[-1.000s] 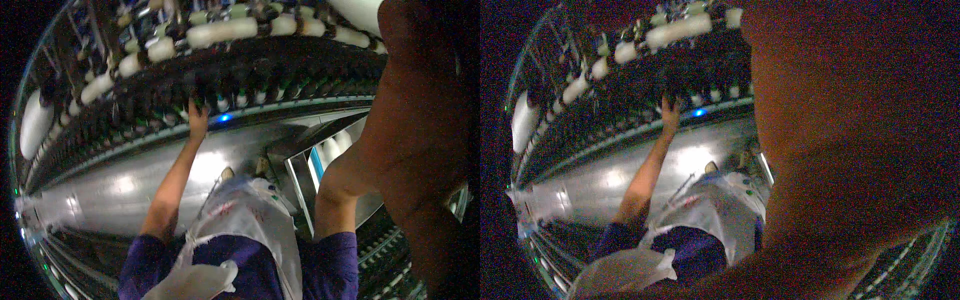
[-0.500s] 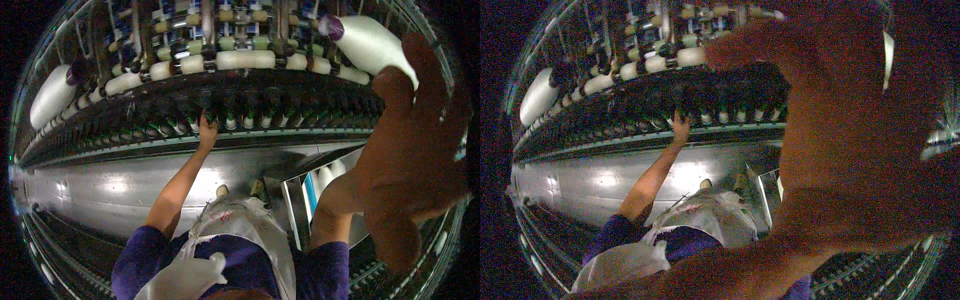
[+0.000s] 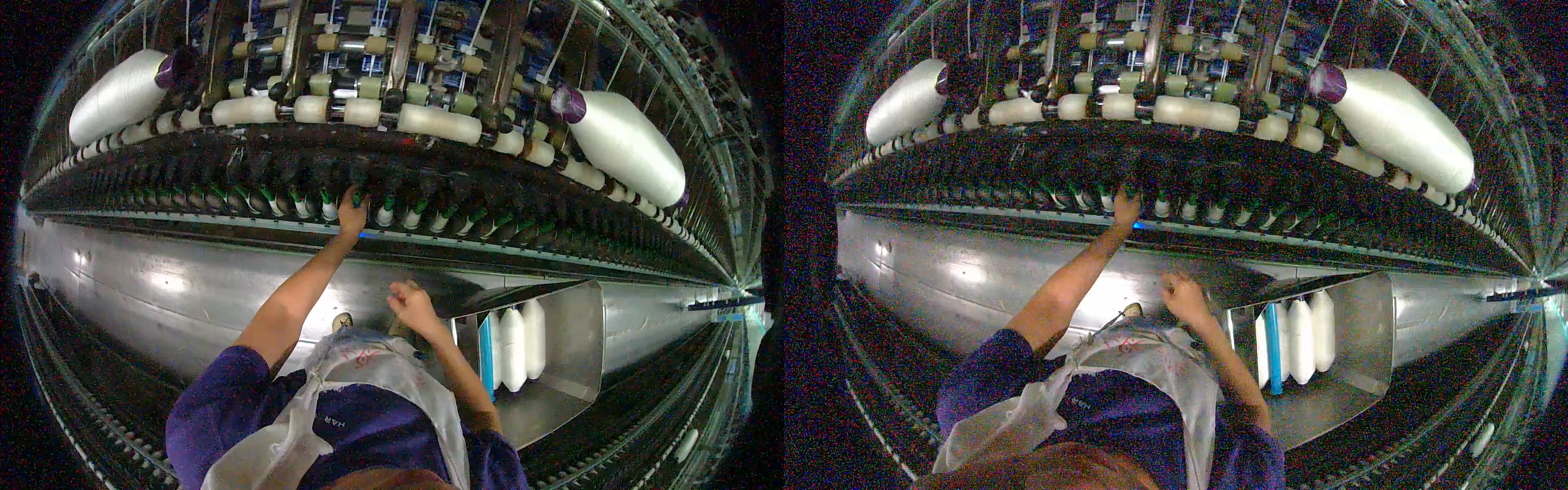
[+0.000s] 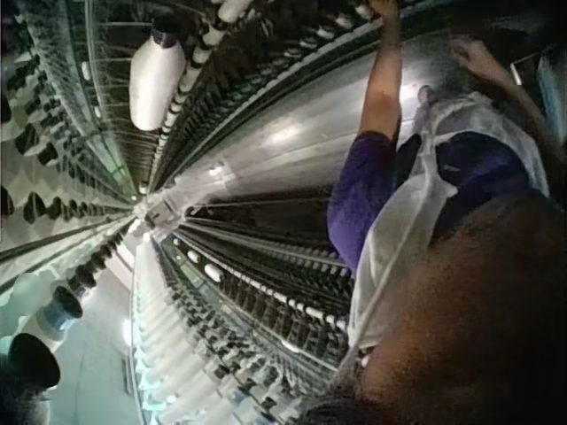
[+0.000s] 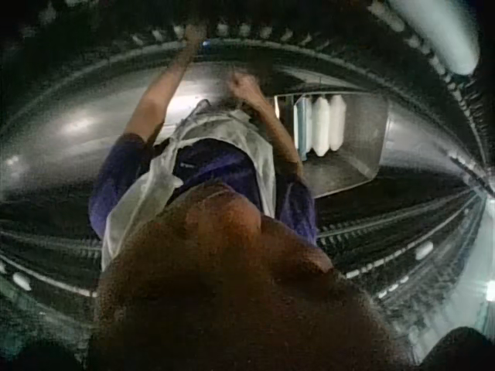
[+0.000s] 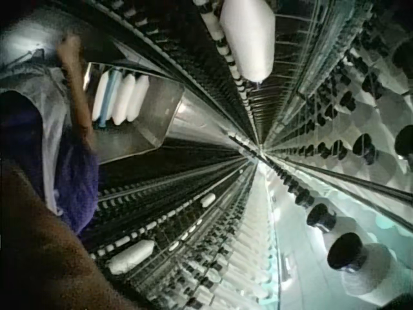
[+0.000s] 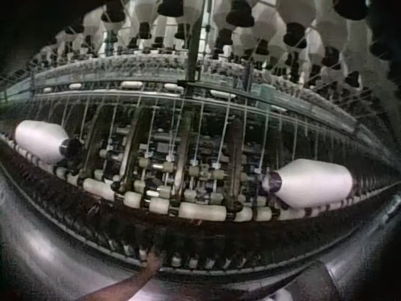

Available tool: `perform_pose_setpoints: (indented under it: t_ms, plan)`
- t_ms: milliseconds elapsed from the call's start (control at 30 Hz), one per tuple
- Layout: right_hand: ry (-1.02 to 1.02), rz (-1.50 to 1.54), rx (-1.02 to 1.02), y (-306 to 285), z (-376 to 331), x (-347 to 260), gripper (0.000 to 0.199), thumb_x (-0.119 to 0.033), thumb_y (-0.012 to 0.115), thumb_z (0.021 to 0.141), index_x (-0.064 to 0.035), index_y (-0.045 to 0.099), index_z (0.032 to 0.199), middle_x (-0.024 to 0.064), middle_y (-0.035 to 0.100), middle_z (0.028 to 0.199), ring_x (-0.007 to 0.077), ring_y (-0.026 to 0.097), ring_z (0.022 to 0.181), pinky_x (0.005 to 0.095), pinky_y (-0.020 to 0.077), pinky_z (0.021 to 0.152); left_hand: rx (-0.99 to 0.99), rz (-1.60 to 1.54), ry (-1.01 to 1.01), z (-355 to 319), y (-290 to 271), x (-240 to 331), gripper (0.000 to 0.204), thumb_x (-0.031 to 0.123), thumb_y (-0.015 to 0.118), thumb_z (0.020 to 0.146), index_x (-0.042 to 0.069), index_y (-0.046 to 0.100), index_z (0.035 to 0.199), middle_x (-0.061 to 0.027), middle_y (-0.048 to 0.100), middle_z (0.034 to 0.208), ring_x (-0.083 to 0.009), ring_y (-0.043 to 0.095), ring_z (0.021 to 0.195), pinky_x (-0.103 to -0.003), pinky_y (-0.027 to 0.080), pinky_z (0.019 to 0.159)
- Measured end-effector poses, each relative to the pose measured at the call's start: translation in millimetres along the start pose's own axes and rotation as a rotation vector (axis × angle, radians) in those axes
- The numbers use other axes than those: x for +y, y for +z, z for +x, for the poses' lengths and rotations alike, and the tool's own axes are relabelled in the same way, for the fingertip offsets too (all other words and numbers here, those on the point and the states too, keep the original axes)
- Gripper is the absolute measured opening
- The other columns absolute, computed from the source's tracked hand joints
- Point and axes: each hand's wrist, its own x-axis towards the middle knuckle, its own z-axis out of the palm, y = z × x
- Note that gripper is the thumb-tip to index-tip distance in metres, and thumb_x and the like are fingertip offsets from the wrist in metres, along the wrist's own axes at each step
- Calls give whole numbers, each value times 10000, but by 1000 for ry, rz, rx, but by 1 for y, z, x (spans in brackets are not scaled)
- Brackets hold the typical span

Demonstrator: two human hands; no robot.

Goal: The person removes white yarn packages from a metal tray and places them onto spindles of a large circular textile machine. They use a blue plastic tool to assist in positioning the yarn and then thread the yarn through the machine's guides. The person repeats this process for multiple spindles.

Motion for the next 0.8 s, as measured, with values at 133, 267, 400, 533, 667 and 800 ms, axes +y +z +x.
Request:
perform_pose_setpoints:
  t_ms: [133, 267, 400, 533, 667, 800]
  plan:
    - [-79, -131, -14, 25, -25, 32, 233, -167, 654, 799, -20, 616, 975, 160, 602, 863, 321, 624, 721, 416, 500, 647, -93, -104, -75, 11, -1, 15, 496, 98, 629, 847, -14, 428, 1287, -187, 606, 1029, -257, 580, 889, -354, 459, 801]
    - [-44, -209, -7, 28, -26, 37, 211, -166, 645, 799, -37, 611, 962, 157, 592, 856, 350, 612, 738, 430, 497, 658, 85, -246, 321, 2, -26, 93, 345, 64, 590, 869, 38, 458, 1186, -87, 565, 821, -161, 522, 714, -314, 448, 677]
    - [-100, -211, 20, 25, -11, 23, 199, -167, 644, 794, -43, 622, 949, 171, 598, 866, 361, 615, 769, 430, 499, 668, -46, -365, 473, -49, -89, 181, 238, 77, 590, 888, 75, 471, 1094, -20, 490, 718, -107, 495, 653, -277, 433, 606]
    - [-94, -156, -17, 21, 9, -4, 199, -158, 637, 801, -22, 618, 946, 177, 608, 843, 361, 610, 783, 428, 498, 673, -325, -611, 200, -83, -131, 213, 186, 225, 546, 943, 79, 461, 1018, -16, 462, 648, -114, 460, 536, -276, 410, 521]
    - [-299, -48, 97, 10, 21, -39, 156, -110, 621, 814, -17, 620, 939, 174, 605, 823, 352, 607, 763, 406, 498, 667, -407, -1068, -251, -80, -139, 192, 286, 362, 444, 986, 84, 445, 915, -17, 421, 593, -146, 438, 509, -315, 409, 533]
    - [-355, -90, 186, -7, 25, -75, 246, -91, 641, 808, -17, 624, 1041, 165, 607, 980, 331, 593, 883, 395, 485, 730, -438, -1199, -344, -77, -145, 157, 321, 421, 470, 959, 104, 492, 908, -6, 416, 590, -164, 440, 548, -340, 443, 643]
